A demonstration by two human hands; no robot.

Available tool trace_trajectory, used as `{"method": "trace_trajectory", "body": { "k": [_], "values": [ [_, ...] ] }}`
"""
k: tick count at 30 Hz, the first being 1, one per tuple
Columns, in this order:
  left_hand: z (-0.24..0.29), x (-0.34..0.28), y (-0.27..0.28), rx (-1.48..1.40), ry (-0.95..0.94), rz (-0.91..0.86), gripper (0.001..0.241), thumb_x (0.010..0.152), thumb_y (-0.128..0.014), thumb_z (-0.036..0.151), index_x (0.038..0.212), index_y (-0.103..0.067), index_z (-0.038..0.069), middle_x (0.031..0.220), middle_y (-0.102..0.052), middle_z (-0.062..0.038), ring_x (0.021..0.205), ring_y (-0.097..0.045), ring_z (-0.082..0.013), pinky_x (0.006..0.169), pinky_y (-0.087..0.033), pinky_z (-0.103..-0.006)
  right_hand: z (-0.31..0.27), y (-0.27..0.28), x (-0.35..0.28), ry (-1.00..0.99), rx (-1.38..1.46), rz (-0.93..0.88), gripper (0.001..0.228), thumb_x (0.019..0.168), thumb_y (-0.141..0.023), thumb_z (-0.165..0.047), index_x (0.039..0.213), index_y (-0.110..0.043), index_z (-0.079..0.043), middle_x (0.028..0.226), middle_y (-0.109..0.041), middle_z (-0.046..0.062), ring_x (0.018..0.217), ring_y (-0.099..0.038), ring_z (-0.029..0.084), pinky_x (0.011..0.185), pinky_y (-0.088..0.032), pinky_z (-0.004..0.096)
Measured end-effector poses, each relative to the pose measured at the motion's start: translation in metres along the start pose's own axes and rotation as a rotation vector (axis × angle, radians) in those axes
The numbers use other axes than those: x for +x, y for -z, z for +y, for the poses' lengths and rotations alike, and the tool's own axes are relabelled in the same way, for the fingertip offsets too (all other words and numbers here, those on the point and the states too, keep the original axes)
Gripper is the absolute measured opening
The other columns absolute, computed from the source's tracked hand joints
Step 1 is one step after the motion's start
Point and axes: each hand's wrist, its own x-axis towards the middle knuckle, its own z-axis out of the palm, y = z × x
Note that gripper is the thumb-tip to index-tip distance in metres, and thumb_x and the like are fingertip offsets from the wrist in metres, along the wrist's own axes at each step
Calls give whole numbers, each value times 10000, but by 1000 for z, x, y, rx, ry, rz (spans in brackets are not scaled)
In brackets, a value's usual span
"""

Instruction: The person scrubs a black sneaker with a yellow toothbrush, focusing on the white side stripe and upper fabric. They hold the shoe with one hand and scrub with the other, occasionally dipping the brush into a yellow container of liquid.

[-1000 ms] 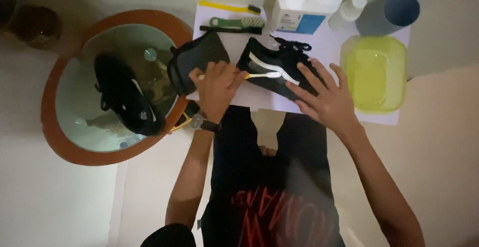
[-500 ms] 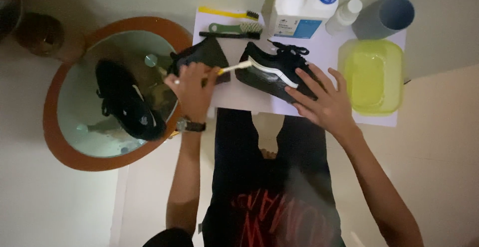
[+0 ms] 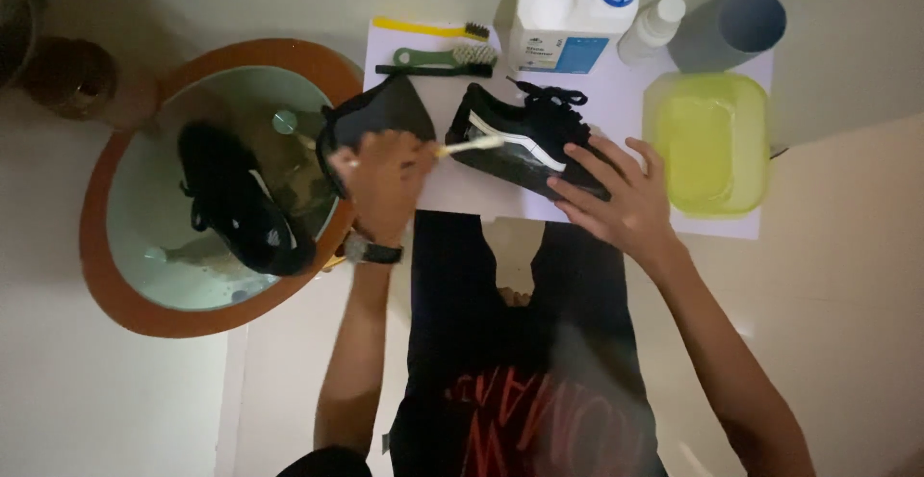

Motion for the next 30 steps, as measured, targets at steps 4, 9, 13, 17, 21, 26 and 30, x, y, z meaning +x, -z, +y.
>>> {"method": "trace_trajectory", "body": {
  "k": [4, 9, 13, 17, 21, 26, 30],
  "values": [
    [51, 3, -13, -244, -46, 35, 407, 951, -735, 509, 756, -625, 170, 688, -566, -23, 673, -552, -282, 836, -369, -464, -2, 6, 5, 0, 14, 14, 99, 927, -800, -358, 1007, -832, -311, 1370, -719, 66, 1293, -600, 291, 1129, -342, 488],
    [33, 6, -15, -216, 12, -72, 381, 1003, -688, 486, 796, -666, 166, 756, -641, -29, 791, -627, -292, 994, -343, -539, 0, 3, -7, -7, 79, 41, 105, 926, -810, -303, 1025, -826, -275, 1319, -719, 89, 1239, -602, 298, 1121, -357, 493],
    [-14, 6, -27, -60, 27, 42, 429, 1047, -655, 580, 810, -560, 235, 739, -521, 50, 813, -562, -176, 932, -321, -416, 3, 3, -5, -1, 37, 71, 80, 899, -827, -323, 978, -832, -310, 1281, -739, 65, 1226, -619, 273, 1134, -345, 472],
    [35, 4, -18, -259, 48, 65, 485, 999, -696, 539, 710, -528, 187, 662, -530, 30, 702, -538, -227, 911, -316, -429, 1, 4, -2, -17, 64, 66, 67, 903, -826, -326, 960, -837, -293, 1283, -730, 75, 1227, -599, 279, 1142, -336, 485],
    [57, 7, -26, -336, -62, 83, 380, 967, -731, 510, 762, -612, 213, 706, -581, -23, 733, -606, -233, 919, -320, -412, -2, 13, 10, 43, 44, 45, 58, 898, -834, -264, 948, -827, -236, 1233, -695, 121, 1160, -579, 315, 1109, -364, 524],
    [-37, -27, -68, -55, 10, 192, 327, 900, -831, 548, 938, -696, 252, 955, -684, 43, 996, -623, -198, 1032, -348, -460, 0, 7, 4, 17, 67, 73, 58, 918, -814, -319, 897, -838, -271, 1258, -722, 98, 1181, -595, 287, 1123, -337, 495],
    [-26, -14, -39, -44, 92, -6, 321, 882, -794, 508, 969, -707, 211, 975, -723, 10, 978, -669, -241, 1034, -339, -531, 1, 11, 3, 52, 56, 54, 77, 902, -819, -319, 960, -835, -271, 1261, -721, 93, 1143, -616, 299, 1077, -380, 497]
  ]
}}
